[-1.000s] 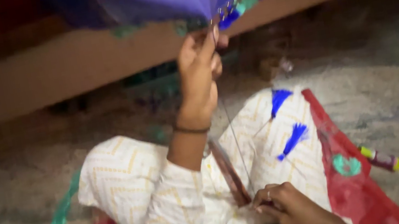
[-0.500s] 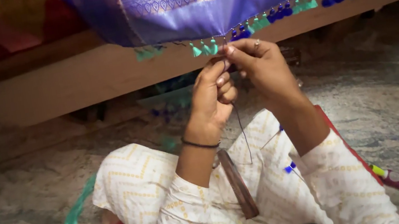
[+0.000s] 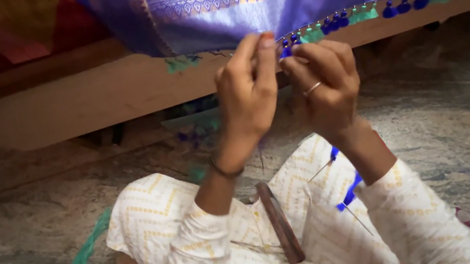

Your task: Applying decorative tassels and beads to the edge of a saree.

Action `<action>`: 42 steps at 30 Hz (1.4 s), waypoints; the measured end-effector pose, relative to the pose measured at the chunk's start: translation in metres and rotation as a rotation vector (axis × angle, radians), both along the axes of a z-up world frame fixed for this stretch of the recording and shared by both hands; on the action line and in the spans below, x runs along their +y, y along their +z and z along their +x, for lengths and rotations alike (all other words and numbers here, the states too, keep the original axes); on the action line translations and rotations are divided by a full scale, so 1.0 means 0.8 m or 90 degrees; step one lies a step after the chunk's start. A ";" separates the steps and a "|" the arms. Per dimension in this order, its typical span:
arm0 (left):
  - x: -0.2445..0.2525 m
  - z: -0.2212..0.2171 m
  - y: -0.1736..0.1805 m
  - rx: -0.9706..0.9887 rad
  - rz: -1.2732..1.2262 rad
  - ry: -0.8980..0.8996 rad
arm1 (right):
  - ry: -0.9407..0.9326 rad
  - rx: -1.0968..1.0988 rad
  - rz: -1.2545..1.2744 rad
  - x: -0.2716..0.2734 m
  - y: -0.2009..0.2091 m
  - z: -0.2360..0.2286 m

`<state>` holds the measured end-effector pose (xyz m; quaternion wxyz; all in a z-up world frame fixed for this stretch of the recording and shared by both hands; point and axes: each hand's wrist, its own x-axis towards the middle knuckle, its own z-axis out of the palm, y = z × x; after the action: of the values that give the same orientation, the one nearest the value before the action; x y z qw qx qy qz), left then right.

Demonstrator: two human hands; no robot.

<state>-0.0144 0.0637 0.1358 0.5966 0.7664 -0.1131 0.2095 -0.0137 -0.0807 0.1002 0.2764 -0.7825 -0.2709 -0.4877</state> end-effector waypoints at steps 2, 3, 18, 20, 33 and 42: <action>0.005 0.014 0.002 0.035 0.066 -0.019 | 0.007 -0.067 -0.076 -0.004 0.006 0.006; 0.008 0.020 0.000 -0.003 0.077 -0.066 | 0.008 -0.091 -0.129 -0.005 0.009 0.009; 0.020 0.031 -0.026 -0.236 0.156 -0.027 | 0.422 0.775 0.563 -0.030 0.013 0.054; 0.017 0.033 -0.026 -0.241 0.159 -0.013 | 0.449 0.824 0.607 -0.033 0.013 0.055; 0.020 0.057 -0.042 0.087 -0.076 -0.045 | 0.325 0.452 0.535 0.026 0.008 0.026; 0.034 0.009 -0.070 0.043 -0.102 0.019 | 0.275 0.472 0.711 0.037 -0.051 0.017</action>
<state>-0.0071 0.0908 0.0795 0.6564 0.7245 -0.0641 0.2006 0.0002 -0.0510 0.0597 0.8016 -0.5667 -0.0172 -0.1895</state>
